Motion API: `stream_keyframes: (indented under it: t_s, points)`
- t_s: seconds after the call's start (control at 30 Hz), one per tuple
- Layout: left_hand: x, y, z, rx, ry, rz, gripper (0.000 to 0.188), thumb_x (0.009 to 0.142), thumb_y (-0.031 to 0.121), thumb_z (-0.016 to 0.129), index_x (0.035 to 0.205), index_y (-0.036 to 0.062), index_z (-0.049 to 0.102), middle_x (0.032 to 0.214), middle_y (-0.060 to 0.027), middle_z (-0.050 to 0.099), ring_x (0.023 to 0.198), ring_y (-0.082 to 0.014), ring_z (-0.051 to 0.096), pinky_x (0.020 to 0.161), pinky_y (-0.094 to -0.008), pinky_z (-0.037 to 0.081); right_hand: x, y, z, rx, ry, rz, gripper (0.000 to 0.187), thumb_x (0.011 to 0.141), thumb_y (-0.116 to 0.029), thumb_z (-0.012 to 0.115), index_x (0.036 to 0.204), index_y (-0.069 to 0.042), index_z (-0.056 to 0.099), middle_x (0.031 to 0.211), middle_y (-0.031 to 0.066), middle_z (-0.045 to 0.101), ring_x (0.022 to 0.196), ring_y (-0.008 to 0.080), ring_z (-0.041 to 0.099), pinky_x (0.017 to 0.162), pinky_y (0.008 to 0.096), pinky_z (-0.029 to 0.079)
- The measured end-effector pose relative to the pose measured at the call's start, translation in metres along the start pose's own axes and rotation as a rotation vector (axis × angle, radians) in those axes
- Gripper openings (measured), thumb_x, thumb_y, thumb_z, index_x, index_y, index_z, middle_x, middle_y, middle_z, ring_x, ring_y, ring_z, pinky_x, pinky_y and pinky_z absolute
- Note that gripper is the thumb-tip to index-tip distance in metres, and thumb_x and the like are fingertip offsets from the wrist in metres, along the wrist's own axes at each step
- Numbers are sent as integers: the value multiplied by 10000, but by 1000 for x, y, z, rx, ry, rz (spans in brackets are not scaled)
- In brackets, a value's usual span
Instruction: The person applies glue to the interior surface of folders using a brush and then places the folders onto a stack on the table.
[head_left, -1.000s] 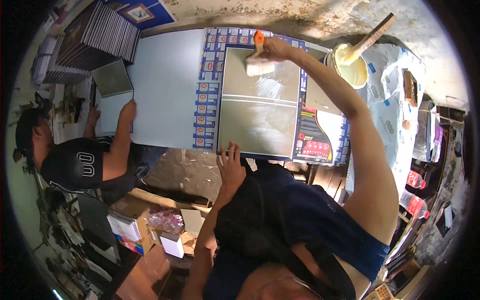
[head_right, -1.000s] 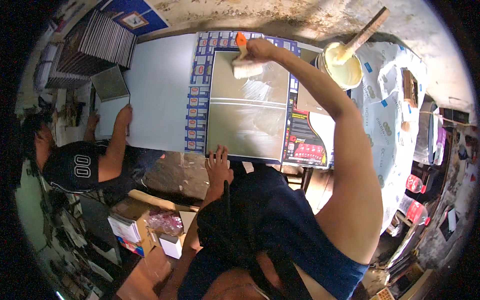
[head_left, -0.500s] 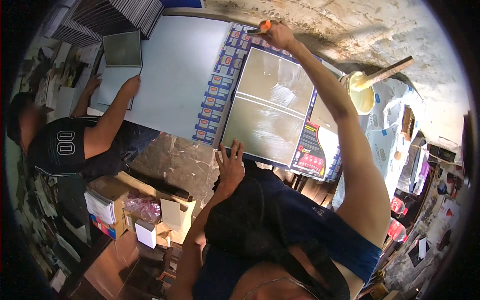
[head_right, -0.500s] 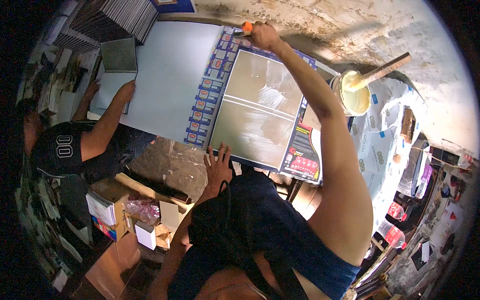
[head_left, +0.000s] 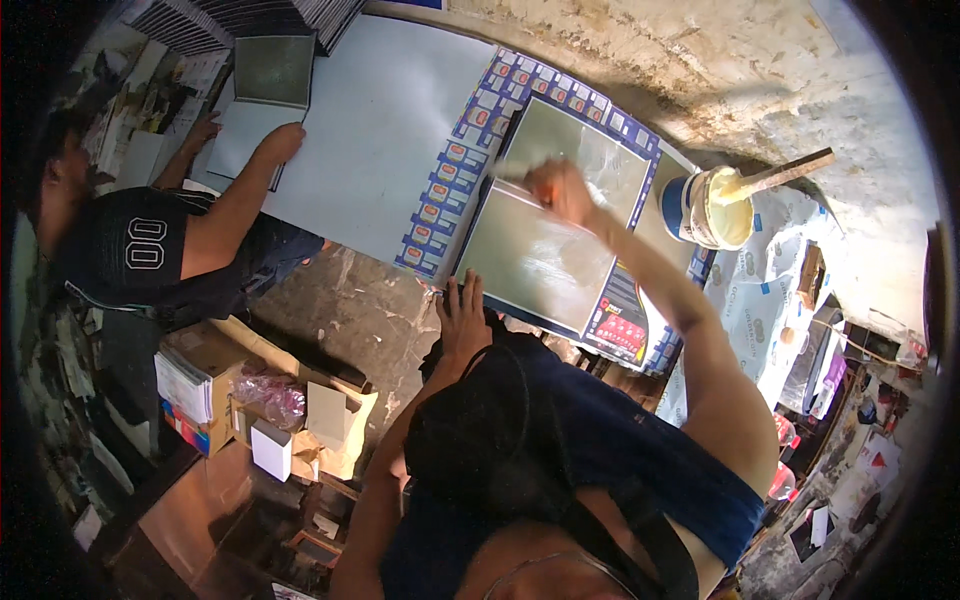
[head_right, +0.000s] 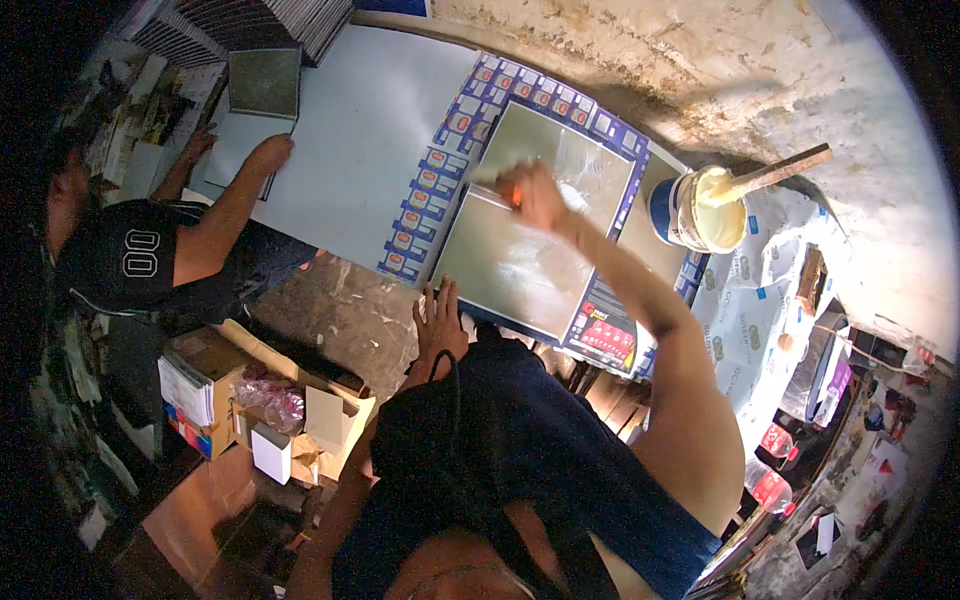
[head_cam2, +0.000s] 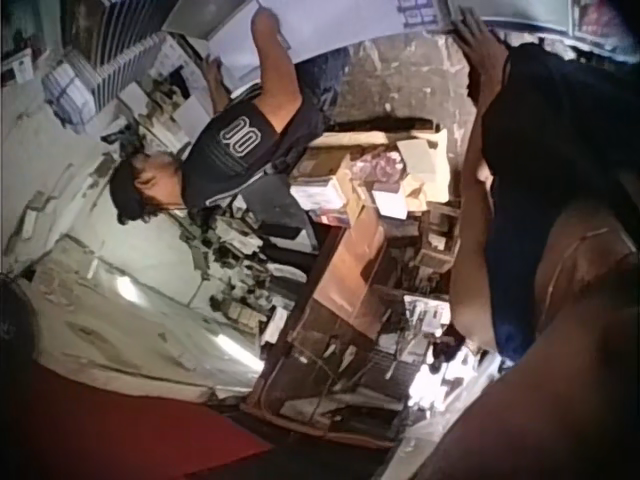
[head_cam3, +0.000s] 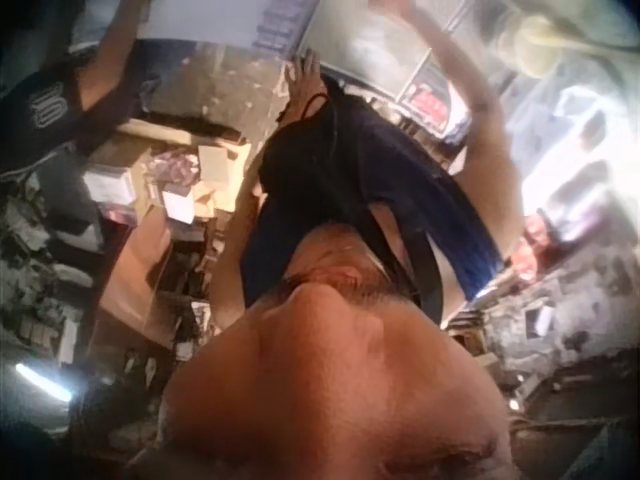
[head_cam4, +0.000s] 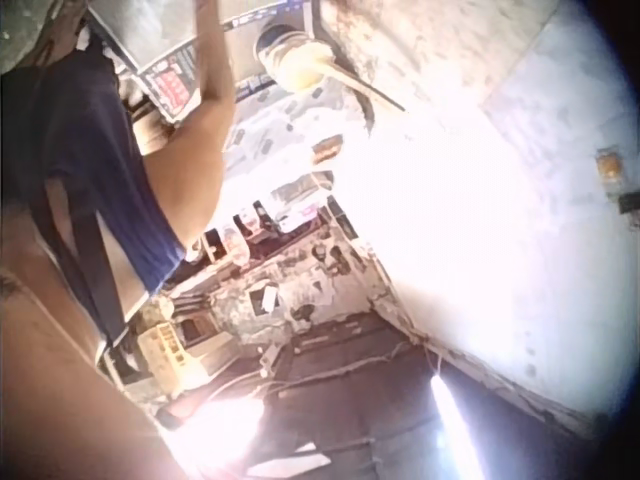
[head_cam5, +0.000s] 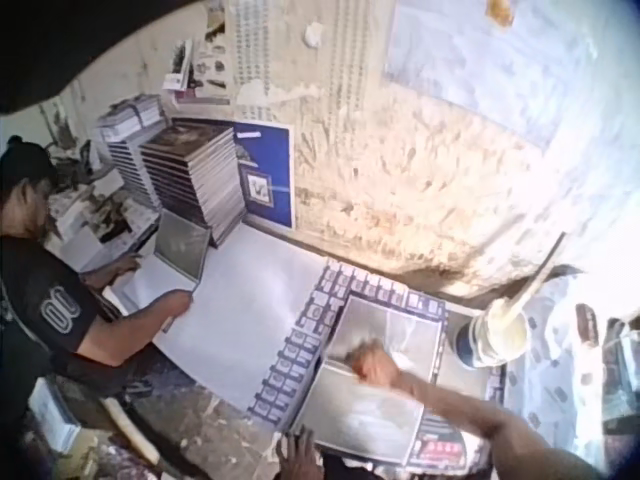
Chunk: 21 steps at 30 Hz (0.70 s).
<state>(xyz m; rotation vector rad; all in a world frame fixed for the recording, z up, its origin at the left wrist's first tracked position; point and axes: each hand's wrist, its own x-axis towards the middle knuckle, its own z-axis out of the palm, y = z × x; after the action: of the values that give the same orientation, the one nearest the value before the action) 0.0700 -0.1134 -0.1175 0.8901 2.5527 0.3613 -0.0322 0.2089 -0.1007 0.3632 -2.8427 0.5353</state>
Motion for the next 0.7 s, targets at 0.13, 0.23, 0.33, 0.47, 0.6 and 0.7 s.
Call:
stream_keyframes:
  t_s: [0.13, 0.23, 0.33, 0.47, 0.6, 0.7]
  points:
    - [0, -6, -3, 110, 41, 39, 759, 825, 213, 625, 1497, 33, 322, 1605, -92, 213, 1452, -360, 232, 1122, -601, 200, -34, -53, -34, 411, -287, 148, 144, 801, -257, 719, 920, -184, 684, 980, 74, 661, 1012, 288, 591, 873, 465, 434]
    - [0, -5, -12, 195, 19, 80, 770, 807, 185, 626, 1499, 43, 321, 1602, -98, 216, 1448, -363, 237, 1121, -603, 200, -16, 36, -50, 108, -268, 391, 188, 849, -347, 706, 953, -190, 695, 1017, 55, 670, 1045, 265, 583, 880, 454, 429]
    - [1, -5, -14, 170, 47, 122, 801, 777, 159, 630, 1501, 41, 308, 1599, -106, 222, 1443, -369, 246, 1113, -606, 217, -11, 74, -64, -322, 192, 376, 157, 814, -265, 694, 961, -211, 703, 1000, 46, 682, 1024, 234, 601, 839, 449, 434]
    - [4, -1, -12, 207, 11, 110, 843, 746, 141, 650, 1504, 44, 293, 1599, -112, 209, 1444, -377, 237, 1102, -613, 235, -56, 17, -9, -115, 267, 299, 150, 746, -137, 644, 891, -162, 677, 934, 42, 674, 892, 275, 599, 750, 422, 426]
    - [0, -12, 5, 212, 31, 98, 899, 714, 121, 679, 1511, 53, 269, 1602, -114, 178, 1446, -391, 212, 1091, -630, 245, -89, -100, -18, 261, -35, 174, 155, 731, -147, 714, 875, -157, 657, 909, 70, 660, 901, 273, 610, 874, 476, 419]
    - [3, -5, -8, 204, -9, 112, 910, 710, 111, 687, 1513, 54, 262, 1600, -117, 172, 1445, -397, 204, 1090, -638, 241, -106, -48, -35, 212, -51, 224, 182, 740, -195, 731, 903, -153, 662, 941, 70, 667, 989, 261, 603, 868, 458, 430]
